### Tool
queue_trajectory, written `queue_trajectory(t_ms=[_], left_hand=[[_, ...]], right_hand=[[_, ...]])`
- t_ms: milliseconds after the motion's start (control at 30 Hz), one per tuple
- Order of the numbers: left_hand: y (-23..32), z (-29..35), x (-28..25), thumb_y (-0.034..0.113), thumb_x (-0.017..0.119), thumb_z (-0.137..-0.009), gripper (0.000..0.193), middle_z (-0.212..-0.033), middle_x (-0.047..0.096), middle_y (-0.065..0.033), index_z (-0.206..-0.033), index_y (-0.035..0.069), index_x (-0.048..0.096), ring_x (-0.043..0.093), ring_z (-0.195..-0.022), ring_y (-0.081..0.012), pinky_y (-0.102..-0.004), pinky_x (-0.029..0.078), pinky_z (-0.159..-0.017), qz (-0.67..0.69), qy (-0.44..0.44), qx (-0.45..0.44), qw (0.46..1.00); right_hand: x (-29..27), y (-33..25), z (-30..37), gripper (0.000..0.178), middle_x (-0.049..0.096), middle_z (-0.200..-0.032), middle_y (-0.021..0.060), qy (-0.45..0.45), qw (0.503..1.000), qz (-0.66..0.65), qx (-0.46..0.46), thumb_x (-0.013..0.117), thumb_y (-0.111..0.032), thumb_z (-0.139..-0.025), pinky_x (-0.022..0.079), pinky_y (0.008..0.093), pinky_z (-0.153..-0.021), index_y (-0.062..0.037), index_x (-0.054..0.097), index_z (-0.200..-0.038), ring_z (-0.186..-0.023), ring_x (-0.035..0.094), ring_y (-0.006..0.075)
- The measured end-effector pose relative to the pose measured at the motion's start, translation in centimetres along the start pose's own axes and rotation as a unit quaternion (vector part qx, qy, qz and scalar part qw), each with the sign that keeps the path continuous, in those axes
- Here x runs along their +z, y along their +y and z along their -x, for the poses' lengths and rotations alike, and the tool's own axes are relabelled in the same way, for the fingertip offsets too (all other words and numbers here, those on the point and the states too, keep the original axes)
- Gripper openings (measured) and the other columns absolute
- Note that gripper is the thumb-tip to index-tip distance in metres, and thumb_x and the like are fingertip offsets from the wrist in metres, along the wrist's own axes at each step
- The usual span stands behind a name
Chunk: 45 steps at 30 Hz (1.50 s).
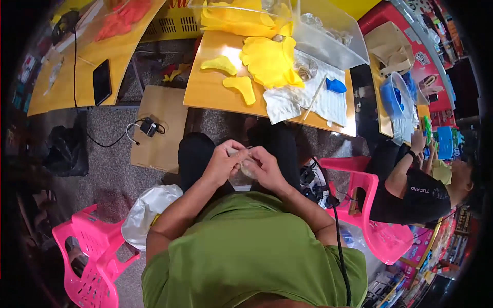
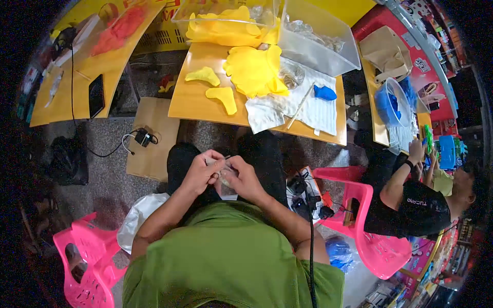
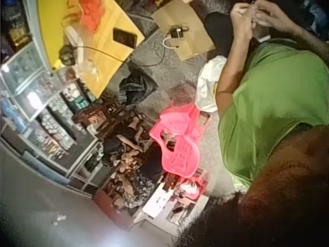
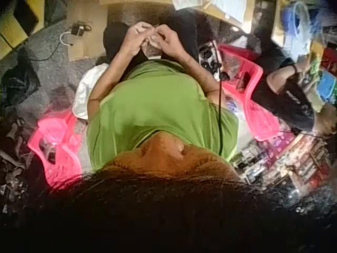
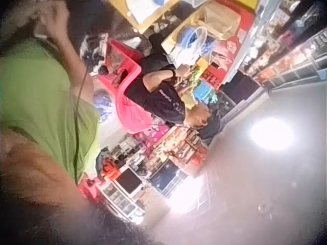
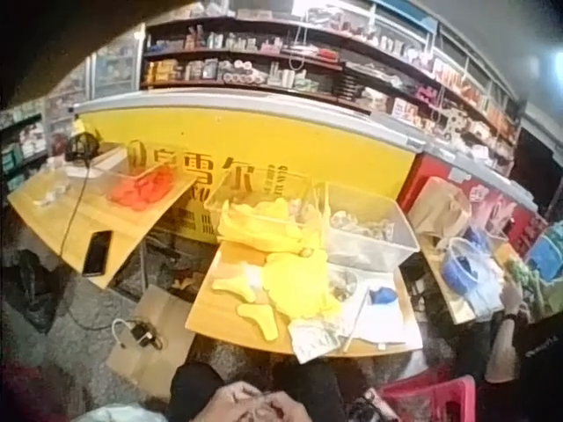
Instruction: Shaping yellow modeling material into banana-like shapes and attaching them to wooden sticks.
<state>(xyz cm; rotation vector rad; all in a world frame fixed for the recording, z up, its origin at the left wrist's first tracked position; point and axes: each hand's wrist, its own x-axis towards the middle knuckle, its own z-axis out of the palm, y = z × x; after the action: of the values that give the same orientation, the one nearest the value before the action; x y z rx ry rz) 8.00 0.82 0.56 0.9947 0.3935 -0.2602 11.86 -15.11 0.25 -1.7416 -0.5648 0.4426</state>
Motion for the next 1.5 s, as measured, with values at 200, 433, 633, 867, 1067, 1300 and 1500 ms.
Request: queue_trajectory(t_ms=[200, 433, 633, 867, 1067, 1300, 1500], left_hand=[[3.5, -8.0, 0.4, 0.025, 0.067, -0.082, 0.03, -0.085, 0.055, -0.0089, -0.094, 0.002, 0.052, 0.056, -0.064, -0.0192, -0.032, 0.046, -0.059, -0.373, 0.138, 0.284, 0.873], [8.9, -15.6, 3.1, 0.044, 0.064, -0.078, 0.054, -0.089, 0.061, -0.0217, -0.105, 0.001, 0.045, 0.062, -0.08, -0.0384, -0.0466, 0.049, -0.068, -0.671, 0.265, 0.188, 0.667], [8.6, -16.1, 2.5, 0.025, 0.06, -0.078, 0.034, -0.086, 0.062, -0.0205, -0.101, 0.003, 0.049, 0.062, -0.081, -0.0388, -0.0467, 0.048, -0.069, -0.694, 0.233, 0.191, 0.654], [7.7, -12.6, 2.2, 0.008, 0.057, -0.076, 0.024, -0.081, 0.062, -0.0155, -0.099, 0.006, 0.051, 0.061, -0.079, -0.0353, -0.0472, 0.045, -0.065, -0.6, 0.261, 0.268, 0.707], [6.1, -10.5, 2.4, 0.0, 0.063, -0.072, 0.017, -0.074, 0.063, -0.0103, -0.089, 0.002, 0.058, 0.062, -0.064, -0.0247, -0.0346, 0.047, -0.06, -0.406, 0.259, 0.291, 0.826], [4.5, -8.2, 3.4, 0.001, 0.066, -0.072, 0.009, -0.071, 0.061, -0.011, -0.079, -0.003, 0.064, 0.06, -0.061, -0.021, -0.0283, 0.046, -0.058, -0.347, 0.231, 0.281, 0.864], [4.7, -6.2, 4.9, -0.003, 0.06, -0.073, 0.013, -0.077, 0.059, -0.0135, -0.085, -0.005, 0.061, 0.06, -0.065, -0.0242, -0.0317, 0.047, -0.061, -0.392, 0.168, 0.385, 0.819]], right_hand=[[-4.9, -0.4, -3.6, 0.009, 0.062, -0.071, 0.0118, 0.063, 0.884, -0.411, 0.214, 0.057, -0.011, -0.088, 0.04, 0.0237, -0.037, -0.0043, 0.055, -0.094, -0.045, 0.053, 0.0141], [-7.2, -0.4, -6.2, 0.01, 0.063, -0.072, 0.0137, 0.133, 0.869, -0.442, 0.177, 0.057, -0.01, -0.089, 0.04, 0.0243, -0.037, -0.0031, 0.052, -0.094, -0.044, 0.053, 0.0157], [-7.6, 0.1, -6.4, 0.011, 0.063, -0.071, 0.013, 0.141, 0.874, -0.432, 0.171, 0.057, -0.01, -0.089, 0.04, 0.0239, -0.037, -0.0032, 0.052, -0.094, -0.044, 0.053, 0.015], [-7.2, -0.7, -6.5, 0.009, 0.063, -0.071, 0.0088, 0.142, 0.902, -0.381, 0.143, 0.058, -0.01, -0.088, 0.04, 0.0223, -0.038, -0.0031, 0.054, -0.092, -0.046, 0.053, 0.0114], [-5.9, -2.4, -5.8, 0.01, 0.063, -0.069, 0.0087, 0.128, 0.928, -0.328, 0.124, 0.059, -0.01, -0.087, 0.039, 0.0201, -0.037, -0.0035, 0.055, -0.092, -0.045, 0.053, 0.0099], [-5.0, -4.2, -4.2, 0.01, 0.059, -0.068, 0.0044, 0.112, 0.931, -0.319, 0.137, 0.058, -0.01, -0.087, 0.038, 0.0209, -0.036, -0.0012, 0.057, -0.092, -0.045, 0.052, 0.0098], [-4.8, -4.5, -2.4, 0.01, 0.063, -0.069, 0.0105, 0.081, 0.905, -0.386, 0.159, 0.058, -0.011, -0.088, 0.04, 0.0223, -0.036, -0.0024, 0.056, -0.091, -0.043, 0.053, 0.0124]])
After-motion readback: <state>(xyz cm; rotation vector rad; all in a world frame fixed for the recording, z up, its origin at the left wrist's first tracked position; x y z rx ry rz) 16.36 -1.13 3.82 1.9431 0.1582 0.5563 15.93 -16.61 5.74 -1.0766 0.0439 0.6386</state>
